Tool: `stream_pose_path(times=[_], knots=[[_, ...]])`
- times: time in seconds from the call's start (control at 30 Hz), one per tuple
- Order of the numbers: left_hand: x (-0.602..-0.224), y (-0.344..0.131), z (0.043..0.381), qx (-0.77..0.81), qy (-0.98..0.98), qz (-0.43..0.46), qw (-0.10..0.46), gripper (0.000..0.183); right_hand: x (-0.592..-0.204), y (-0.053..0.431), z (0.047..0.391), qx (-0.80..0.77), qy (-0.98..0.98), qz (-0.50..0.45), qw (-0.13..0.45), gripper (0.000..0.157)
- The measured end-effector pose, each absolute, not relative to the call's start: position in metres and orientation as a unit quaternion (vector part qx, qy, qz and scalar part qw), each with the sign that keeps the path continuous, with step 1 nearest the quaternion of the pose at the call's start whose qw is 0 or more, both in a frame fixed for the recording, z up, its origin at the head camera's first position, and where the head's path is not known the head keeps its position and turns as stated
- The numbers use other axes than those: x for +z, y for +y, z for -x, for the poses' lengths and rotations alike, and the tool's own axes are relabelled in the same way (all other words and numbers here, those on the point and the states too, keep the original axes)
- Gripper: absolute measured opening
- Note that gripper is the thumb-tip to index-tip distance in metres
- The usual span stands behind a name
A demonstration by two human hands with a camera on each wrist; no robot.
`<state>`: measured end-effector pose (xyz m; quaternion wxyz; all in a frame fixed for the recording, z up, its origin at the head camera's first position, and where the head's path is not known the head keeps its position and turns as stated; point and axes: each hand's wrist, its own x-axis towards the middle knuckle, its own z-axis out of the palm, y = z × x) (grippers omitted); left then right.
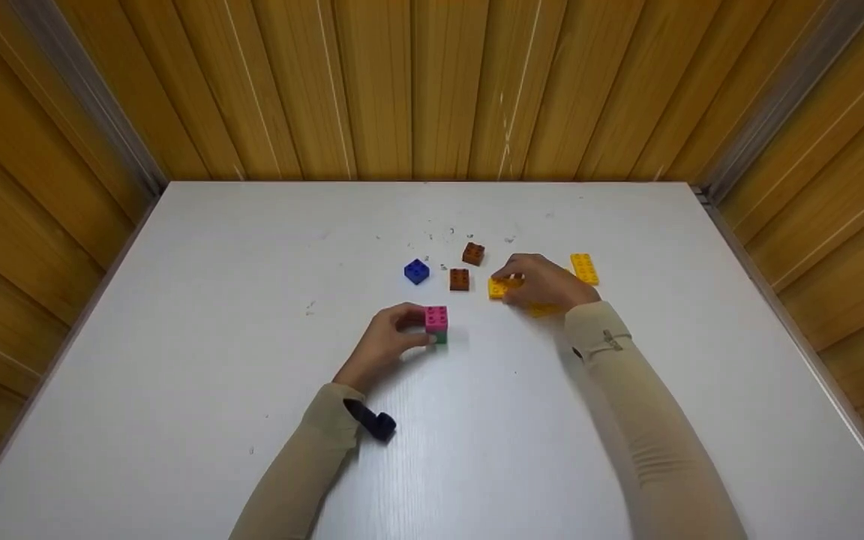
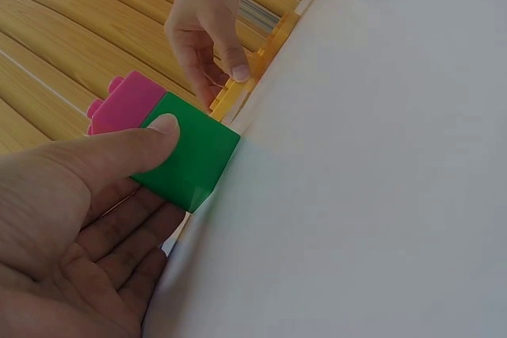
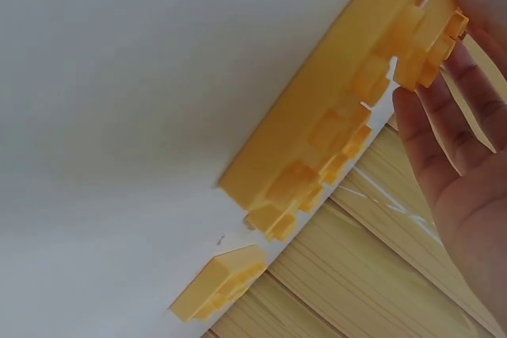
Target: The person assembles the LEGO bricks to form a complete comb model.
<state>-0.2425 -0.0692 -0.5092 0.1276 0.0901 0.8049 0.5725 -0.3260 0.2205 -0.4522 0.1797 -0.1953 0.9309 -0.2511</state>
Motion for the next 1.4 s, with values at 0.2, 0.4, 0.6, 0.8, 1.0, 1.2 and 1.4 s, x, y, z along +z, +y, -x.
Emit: stream_pose_path(times=[0.2,0.4,0.6,0.8,1.0,1.2,1.4], knots=[[-0.509,-0.069,0.243,0.57,0.807,-0.089,0.129,0.039,-0.449,0.217,0.324,-0.25,0.927,0.218,0.175,0.04],[-0.509,-0.068,0.243,0.573,0.805,-0.083,0.133,0.04,-0.444,0.213,0.322,-0.249,0.922,0.239,0.175,0.041],[-0.509,-0.068,0.243,0.565,0.811,-0.084,0.129,0.041,-0.44,0.209,0.32,-0.232,0.922,0.265,0.162,0.043],[-0.509,-0.068,0.243,0.563,0.812,-0.081,0.13,0.04,-0.435,0.203,0.318,-0.22,0.917,0.294,0.156,0.042],[-0.508,-0.068,0.243,0.571,0.806,-0.071,0.139,0.04,-0.432,0.196,0.314,-0.199,0.917,0.306,0.159,0.04],[-0.507,-0.067,0.243,0.572,0.805,-0.064,0.142,0.04,-0.426,0.189,0.309,-0.184,0.914,0.326,0.157,0.038],[-0.507,-0.067,0.243,0.57,0.807,-0.07,0.137,0.039,-0.422,0.182,0.305,-0.186,0.903,0.356,0.149,0.038]])
